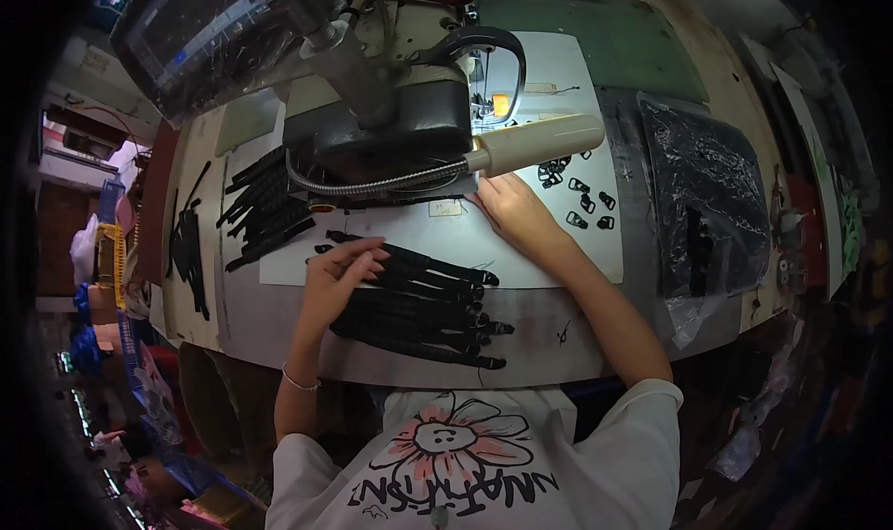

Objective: Assembling metal buckles onto black straps using a machine press.

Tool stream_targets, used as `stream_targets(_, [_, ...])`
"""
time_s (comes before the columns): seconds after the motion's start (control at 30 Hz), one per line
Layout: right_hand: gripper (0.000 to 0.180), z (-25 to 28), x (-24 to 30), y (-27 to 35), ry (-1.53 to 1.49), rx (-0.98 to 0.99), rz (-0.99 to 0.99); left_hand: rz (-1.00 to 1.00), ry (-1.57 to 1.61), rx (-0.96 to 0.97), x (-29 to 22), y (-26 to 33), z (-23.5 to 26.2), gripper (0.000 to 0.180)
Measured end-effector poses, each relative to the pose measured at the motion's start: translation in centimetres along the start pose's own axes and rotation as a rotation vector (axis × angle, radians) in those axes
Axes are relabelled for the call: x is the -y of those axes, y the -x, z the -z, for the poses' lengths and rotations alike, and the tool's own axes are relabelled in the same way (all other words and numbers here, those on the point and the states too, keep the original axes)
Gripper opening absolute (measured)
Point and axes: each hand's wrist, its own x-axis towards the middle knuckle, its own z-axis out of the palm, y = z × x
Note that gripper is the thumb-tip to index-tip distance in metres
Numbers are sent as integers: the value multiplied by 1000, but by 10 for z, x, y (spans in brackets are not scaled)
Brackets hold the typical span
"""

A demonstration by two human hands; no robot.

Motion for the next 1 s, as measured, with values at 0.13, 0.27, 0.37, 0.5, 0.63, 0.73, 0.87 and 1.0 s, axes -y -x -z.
stream_targets(0.13, [15, 0, 15, -5, -54, -125, 49, 225, 338, 385, -7, -4, -35, 45])
stream_targets(0.27, [19, 8, 58, 8, -180, -147, 242, 434, 710, 302, 3, -11, -61, 40])
stream_targets(0.37, [16, 17, 85, 9, -444, -112, 104, 473, 603, 263, 4, 3, -61, 39])
stream_targets(0.5, [17, -18, 91, -21, -358, -27, -243, 498, 449, 358, 4, 33, -43, 39])
stream_targets(0.63, [39, -75, 100, -72, -195, 141, -341, 472, 289, 357, -4, 47, -32, 35])
stream_targets(0.73, [31, -146, 79, -80, -278, -133, -179, 419, 164, 308, -6, 55, -20, 33])
stream_targets(0.87, [17, -103, 109, -69, -469, -118, -228, 390, 1, 140, 11, 74, 36, 24])
stream_targets(1.0, [15, -27, 124, -25, -767, -166, -151, 199, -123, -126, 13, 82, 98, 18])
